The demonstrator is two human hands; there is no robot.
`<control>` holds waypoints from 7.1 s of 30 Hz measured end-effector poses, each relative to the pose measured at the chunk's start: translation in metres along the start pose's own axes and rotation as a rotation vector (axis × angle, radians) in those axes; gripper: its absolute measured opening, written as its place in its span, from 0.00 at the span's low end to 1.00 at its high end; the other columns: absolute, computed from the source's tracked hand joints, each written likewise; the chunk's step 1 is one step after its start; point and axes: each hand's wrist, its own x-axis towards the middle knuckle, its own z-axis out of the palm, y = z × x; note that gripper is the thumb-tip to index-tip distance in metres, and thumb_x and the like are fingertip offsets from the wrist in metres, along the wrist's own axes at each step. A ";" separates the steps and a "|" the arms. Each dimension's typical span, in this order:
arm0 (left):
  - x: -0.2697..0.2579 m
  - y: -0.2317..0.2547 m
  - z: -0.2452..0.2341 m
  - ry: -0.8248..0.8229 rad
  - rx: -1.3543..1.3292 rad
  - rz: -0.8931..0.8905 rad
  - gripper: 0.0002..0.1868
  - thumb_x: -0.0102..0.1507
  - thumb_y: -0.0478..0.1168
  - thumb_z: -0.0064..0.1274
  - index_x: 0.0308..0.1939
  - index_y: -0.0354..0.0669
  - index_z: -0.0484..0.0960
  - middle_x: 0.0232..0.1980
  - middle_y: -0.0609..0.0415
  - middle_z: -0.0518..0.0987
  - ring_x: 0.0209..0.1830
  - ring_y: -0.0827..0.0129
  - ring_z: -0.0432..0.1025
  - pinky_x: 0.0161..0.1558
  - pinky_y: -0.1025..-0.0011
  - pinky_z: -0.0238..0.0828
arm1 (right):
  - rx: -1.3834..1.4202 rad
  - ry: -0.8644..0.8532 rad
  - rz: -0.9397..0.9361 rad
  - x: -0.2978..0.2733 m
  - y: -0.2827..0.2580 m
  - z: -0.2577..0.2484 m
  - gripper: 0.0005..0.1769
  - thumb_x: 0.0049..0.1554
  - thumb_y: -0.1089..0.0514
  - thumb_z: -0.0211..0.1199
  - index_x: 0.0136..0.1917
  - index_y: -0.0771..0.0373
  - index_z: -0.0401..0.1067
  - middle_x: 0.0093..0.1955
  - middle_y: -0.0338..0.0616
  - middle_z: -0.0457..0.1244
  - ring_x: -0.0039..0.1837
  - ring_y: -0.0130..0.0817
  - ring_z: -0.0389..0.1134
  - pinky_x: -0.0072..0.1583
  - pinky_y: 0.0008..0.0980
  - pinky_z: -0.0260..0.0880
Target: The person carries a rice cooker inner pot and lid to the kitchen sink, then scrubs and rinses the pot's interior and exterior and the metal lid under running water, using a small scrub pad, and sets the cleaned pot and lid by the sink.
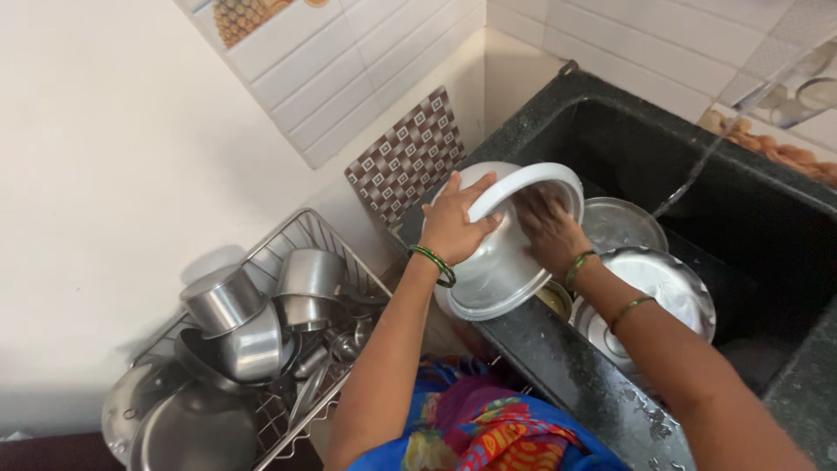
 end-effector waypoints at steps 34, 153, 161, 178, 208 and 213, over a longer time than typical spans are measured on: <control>-0.019 -0.012 0.005 0.141 -0.010 0.092 0.21 0.60 0.44 0.61 0.58 0.53 0.83 0.74 0.64 0.73 0.82 0.40 0.51 0.68 0.24 0.38 | 1.914 0.121 -0.201 0.042 -0.164 0.011 0.35 0.67 0.42 0.43 0.78 0.67 0.53 0.83 0.60 0.45 0.84 0.48 0.41 0.80 0.42 0.38; -0.038 -0.142 0.077 0.585 -1.202 -0.549 0.18 0.60 0.41 0.63 0.48 0.30 0.85 0.42 0.52 0.84 0.40 0.73 0.75 0.46 0.72 0.71 | 0.636 -0.969 -0.331 0.086 -0.014 -0.001 0.08 0.56 0.58 0.63 0.47 0.59 0.80 0.52 0.46 0.73 0.53 0.41 0.76 0.59 0.39 0.74; -0.035 -0.142 0.075 0.571 -1.177 -0.553 0.17 0.60 0.41 0.62 0.48 0.33 0.85 0.42 0.58 0.83 0.41 0.78 0.74 0.46 0.76 0.69 | 1.255 -0.157 -0.420 0.095 -0.108 -0.018 0.14 0.47 0.63 0.64 0.48 0.67 0.74 0.49 0.59 0.68 0.49 0.56 0.71 0.53 0.48 0.71; -0.033 -0.147 0.074 0.540 -1.085 -0.558 0.16 0.61 0.40 0.62 0.47 0.30 0.86 0.41 0.54 0.84 0.39 0.74 0.74 0.45 0.73 0.71 | 0.798 -0.774 -0.651 0.085 -0.053 -0.027 0.10 0.55 0.60 0.59 0.44 0.61 0.81 0.51 0.49 0.71 0.54 0.42 0.73 0.58 0.39 0.70; -0.031 -0.153 0.074 0.519 -1.062 -0.519 0.15 0.61 0.40 0.62 0.47 0.32 0.86 0.40 0.58 0.82 0.39 0.77 0.72 0.44 0.75 0.69 | 0.861 0.028 -0.468 0.123 -0.101 -0.024 0.11 0.49 0.62 0.61 0.47 0.64 0.75 0.48 0.53 0.68 0.53 0.51 0.70 0.54 0.47 0.71; -0.028 -0.157 0.076 0.498 -1.086 -0.506 0.14 0.61 0.38 0.63 0.47 0.30 0.86 0.38 0.56 0.80 0.36 0.75 0.69 0.40 0.72 0.66 | 0.423 0.261 -0.334 0.141 -0.061 -0.018 0.11 0.50 0.55 0.59 0.44 0.55 0.79 0.50 0.41 0.69 0.57 0.44 0.66 0.57 0.48 0.67</control>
